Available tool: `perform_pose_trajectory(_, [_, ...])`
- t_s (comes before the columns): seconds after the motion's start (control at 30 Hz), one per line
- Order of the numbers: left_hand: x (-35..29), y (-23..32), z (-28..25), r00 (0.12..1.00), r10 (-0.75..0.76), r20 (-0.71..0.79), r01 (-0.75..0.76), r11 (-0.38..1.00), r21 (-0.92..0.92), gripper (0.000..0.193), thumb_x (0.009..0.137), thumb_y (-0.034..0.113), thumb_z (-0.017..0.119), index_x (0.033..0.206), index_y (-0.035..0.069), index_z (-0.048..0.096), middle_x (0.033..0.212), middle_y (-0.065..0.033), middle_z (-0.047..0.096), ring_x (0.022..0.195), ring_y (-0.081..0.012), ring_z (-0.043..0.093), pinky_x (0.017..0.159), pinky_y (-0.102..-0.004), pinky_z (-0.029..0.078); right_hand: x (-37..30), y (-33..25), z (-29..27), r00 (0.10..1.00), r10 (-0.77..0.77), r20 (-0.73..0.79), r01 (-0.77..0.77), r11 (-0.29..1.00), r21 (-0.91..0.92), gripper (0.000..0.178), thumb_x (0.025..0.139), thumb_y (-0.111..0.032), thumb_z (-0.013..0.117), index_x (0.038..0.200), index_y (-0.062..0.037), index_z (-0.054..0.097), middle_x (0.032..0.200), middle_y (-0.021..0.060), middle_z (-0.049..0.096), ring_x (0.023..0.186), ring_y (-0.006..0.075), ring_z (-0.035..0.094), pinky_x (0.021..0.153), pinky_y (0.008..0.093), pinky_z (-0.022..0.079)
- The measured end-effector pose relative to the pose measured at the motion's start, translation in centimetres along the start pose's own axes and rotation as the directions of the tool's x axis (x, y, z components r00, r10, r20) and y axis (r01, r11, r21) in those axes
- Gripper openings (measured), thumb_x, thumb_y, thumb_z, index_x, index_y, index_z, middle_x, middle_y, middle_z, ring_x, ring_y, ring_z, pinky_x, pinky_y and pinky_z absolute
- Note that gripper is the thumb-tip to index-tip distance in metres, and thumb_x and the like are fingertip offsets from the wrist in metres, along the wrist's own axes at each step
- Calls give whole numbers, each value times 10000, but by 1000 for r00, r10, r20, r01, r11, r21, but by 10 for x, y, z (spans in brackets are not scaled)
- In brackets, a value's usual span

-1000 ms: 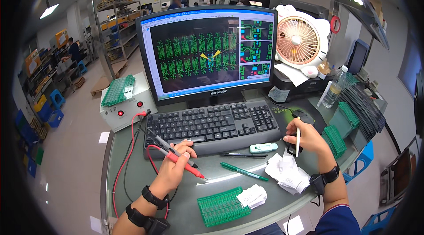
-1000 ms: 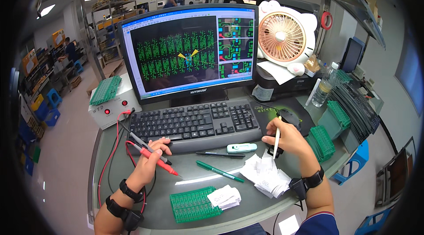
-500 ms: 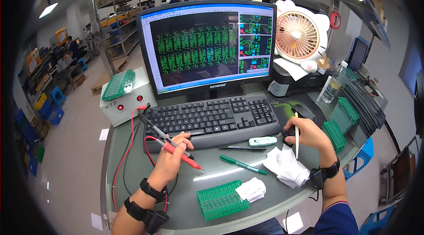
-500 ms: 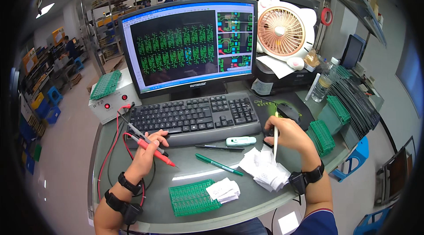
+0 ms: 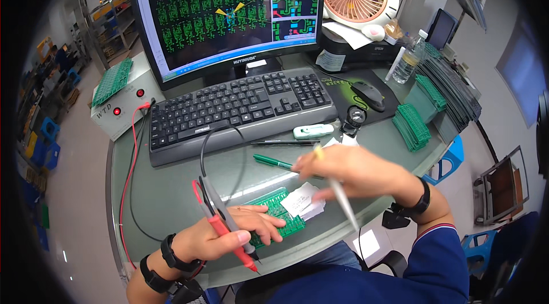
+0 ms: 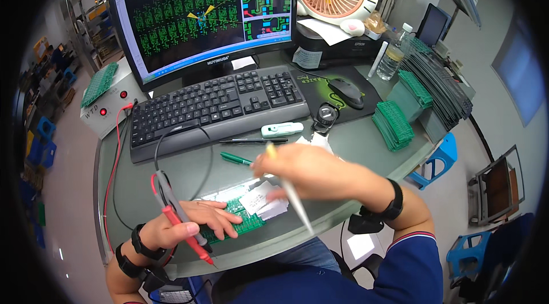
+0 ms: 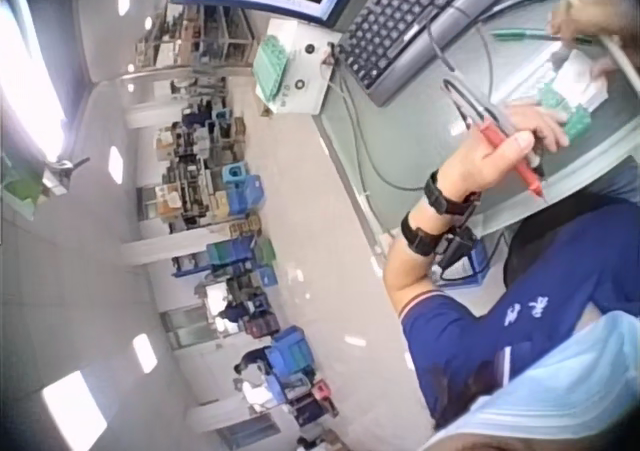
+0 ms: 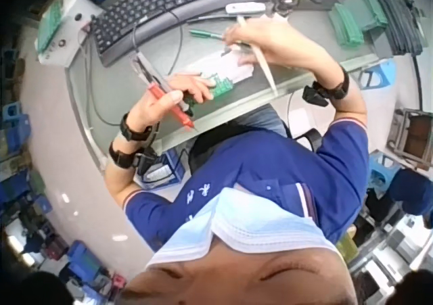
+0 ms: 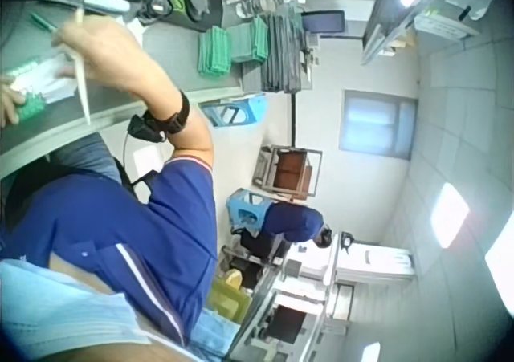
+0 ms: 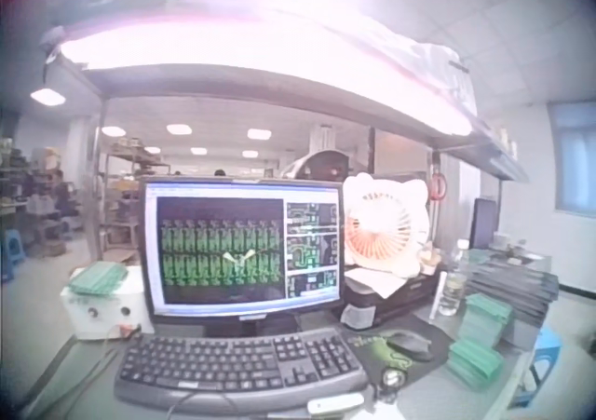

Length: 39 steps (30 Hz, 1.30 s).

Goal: The recorder uses multimeter probes and a computer interface to test a green printed circuit board.

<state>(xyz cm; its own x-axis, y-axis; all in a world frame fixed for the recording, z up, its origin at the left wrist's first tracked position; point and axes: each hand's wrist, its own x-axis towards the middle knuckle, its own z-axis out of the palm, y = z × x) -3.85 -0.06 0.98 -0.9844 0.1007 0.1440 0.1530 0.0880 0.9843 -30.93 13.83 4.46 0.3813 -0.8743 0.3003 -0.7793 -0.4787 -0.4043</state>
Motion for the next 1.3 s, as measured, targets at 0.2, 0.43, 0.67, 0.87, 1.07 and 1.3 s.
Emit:
perform_pose_trajectory(0.2, [-6,-8,3,998,64,21,-66,988,141,316,946,244,401,990,40,638,1109,-99,692,1237,-308,574,1125,-494,316,4,-30,9,977,-49,207,63,996,-61,227,824,-105,619,1047,-90,581,944,89,631,807,283,625,724,381,460])
perform_pose_trajectory(0.43, [-1,-9,3,997,57,48,-66,975,210,369,937,289,384,985,38,650,1114,-97,697,1234,-309,577,1140,-483,302,31,-19,20,942,-256,219,274,960,-55,129,810,-96,623,933,-83,586,856,84,669,786,265,657,682,391,490])
perform_pose_trajectory(0.67, [-5,-6,7,999,34,6,-35,976,216,396,937,306,387,974,25,664,1126,-115,705,1239,-316,572,1141,-497,282,-31,2,-17,981,27,-194,-94,934,-344,189,737,-68,708,920,-105,684,802,42,662,679,246,646,586,358,501])
perform_pose_trajectory(0.87, [-7,-14,2,987,74,-145,-95,985,-141,524,942,397,339,965,-13,664,1092,-198,692,1187,-351,586,1091,-493,352,-66,-6,-6,990,136,-43,-142,905,-401,296,807,-275,746,1048,-128,657,875,47,667,887,267,657,752,396,498])
perform_pose_trajectory(1.07, [-25,-14,-35,746,204,-634,-339,936,-98,570,964,474,281,855,6,586,848,-171,634,792,-243,590,774,-365,466,25,-53,24,996,-41,85,59,974,-220,488,776,-443,753,1073,-90,596,1007,78,655,999,277,637,936,436,456])
perform_pose_trajectory(1.3, [-33,-12,-53,584,121,-803,-363,923,-125,495,980,442,298,854,29,541,788,-118,573,721,-184,510,676,-298,421,72,-70,74,924,-136,358,247,925,-287,604,708,-433,789,1118,-63,544,1092,121,625,985,288,656,912,466,455])
